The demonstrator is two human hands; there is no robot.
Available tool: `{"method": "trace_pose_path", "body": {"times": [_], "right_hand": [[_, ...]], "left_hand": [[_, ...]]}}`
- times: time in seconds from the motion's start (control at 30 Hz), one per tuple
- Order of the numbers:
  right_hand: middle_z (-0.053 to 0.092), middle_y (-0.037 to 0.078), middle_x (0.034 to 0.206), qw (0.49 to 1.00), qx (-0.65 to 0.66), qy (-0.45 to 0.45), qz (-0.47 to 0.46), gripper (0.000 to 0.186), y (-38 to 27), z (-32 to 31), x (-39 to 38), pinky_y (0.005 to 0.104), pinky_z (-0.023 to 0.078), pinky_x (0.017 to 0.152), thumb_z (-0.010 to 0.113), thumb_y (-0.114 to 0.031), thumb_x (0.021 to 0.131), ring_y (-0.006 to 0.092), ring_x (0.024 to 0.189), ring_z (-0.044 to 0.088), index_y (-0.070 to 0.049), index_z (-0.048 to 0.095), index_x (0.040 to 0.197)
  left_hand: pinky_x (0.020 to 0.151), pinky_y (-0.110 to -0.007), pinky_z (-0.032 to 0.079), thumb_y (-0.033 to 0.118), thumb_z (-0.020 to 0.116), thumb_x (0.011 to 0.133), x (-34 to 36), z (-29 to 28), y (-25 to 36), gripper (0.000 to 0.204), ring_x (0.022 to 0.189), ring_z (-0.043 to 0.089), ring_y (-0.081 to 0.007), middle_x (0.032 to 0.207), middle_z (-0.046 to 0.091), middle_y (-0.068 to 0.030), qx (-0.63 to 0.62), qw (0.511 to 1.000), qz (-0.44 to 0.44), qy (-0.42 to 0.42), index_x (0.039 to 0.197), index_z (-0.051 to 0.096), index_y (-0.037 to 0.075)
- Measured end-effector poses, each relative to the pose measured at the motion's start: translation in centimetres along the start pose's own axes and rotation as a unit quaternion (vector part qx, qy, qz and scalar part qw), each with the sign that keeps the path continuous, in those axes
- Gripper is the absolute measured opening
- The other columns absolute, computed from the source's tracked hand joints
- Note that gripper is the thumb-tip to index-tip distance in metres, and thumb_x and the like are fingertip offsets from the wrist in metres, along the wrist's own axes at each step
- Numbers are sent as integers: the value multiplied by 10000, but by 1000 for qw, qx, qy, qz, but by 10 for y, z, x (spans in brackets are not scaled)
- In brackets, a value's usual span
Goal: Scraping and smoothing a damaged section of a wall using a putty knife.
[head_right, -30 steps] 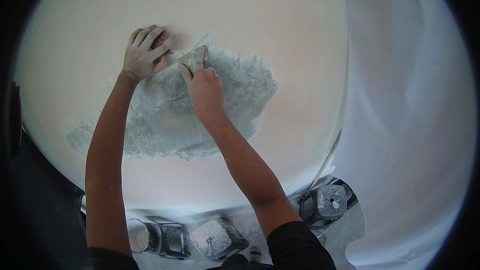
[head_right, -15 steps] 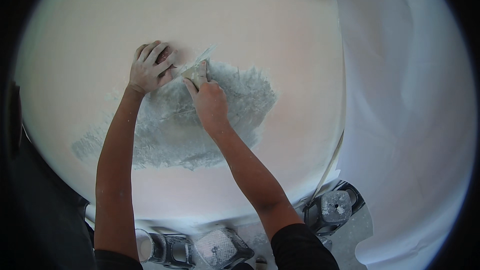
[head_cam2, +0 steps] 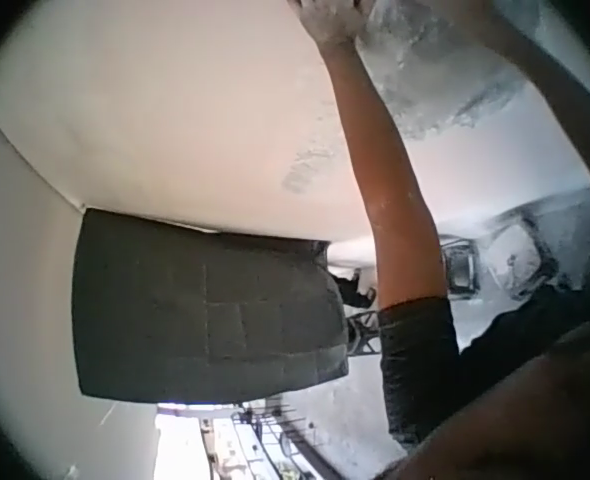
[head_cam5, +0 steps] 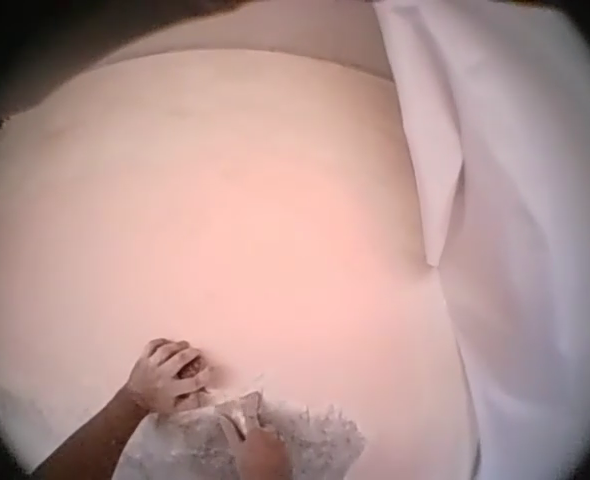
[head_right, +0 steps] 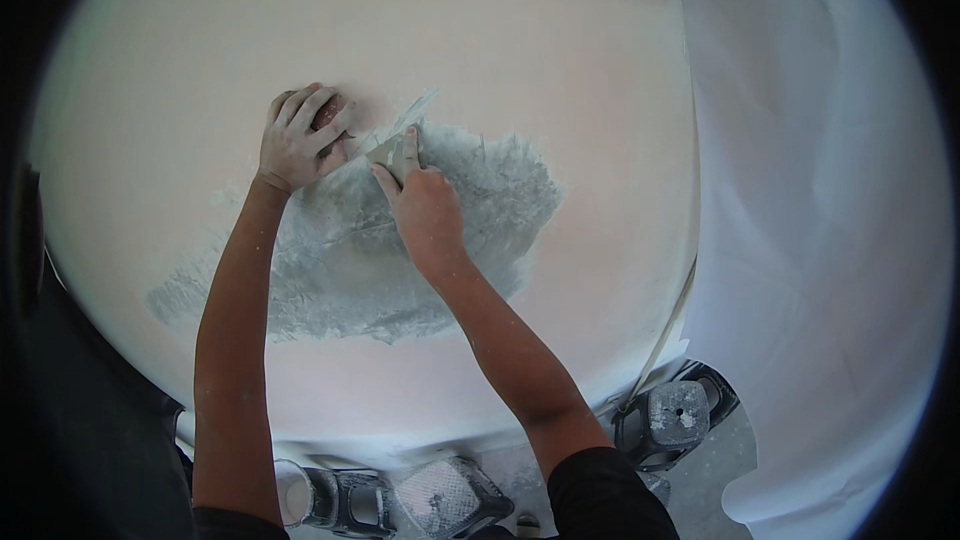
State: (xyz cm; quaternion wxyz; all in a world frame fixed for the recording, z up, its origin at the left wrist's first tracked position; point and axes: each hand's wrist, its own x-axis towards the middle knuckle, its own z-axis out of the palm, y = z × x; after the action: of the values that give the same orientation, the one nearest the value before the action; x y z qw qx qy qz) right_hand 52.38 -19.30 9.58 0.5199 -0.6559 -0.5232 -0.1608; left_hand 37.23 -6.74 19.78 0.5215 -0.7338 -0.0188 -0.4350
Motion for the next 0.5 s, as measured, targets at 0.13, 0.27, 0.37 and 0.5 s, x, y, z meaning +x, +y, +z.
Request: {"method": "trace_pose_path", "body": {"times": [0.13,0.27,0.37,0.5], "right_hand": [[659,260,799,997,74,-10,12,720,-7,-9,13,457,566,687,582,-485,979,411,789,687,11,429,1478],[659,264,789,998,52,-9,18,723,-4,-6,6,463,566,710,589,-482,977,419,805,686,11,427,1480],[662,264,804,998,55,-9,16,732,-3,-7,8,461,566,707,597,-491,969,419,797,687,3,427,1483],[663,267,811,997,74,-6,19,737,-7,-7,14,463,566,708,599,-499,966,419,783,688,-9,426,1489]], "left_hand": [[1020,-484,451,327,675,760,-1,-1,-1,401,1179,565,-268,1230,603,-47,5,1000,-1,9,1156,667,264],[1010,-482,455,328,681,766,1,0,0,386,1172,570,-268,1227,605,-46,5,1000,-1,-8,1147,669,268],[1005,-479,458,330,684,774,1,-1,1,369,1168,574,-266,1221,608,-44,3,1000,-1,-6,1138,673,269],[1000,-476,461,342,689,781,0,-2,1,356,1161,579,-263,1212,613,-44,-4,1000,-4,8,1129,678,268]]}}
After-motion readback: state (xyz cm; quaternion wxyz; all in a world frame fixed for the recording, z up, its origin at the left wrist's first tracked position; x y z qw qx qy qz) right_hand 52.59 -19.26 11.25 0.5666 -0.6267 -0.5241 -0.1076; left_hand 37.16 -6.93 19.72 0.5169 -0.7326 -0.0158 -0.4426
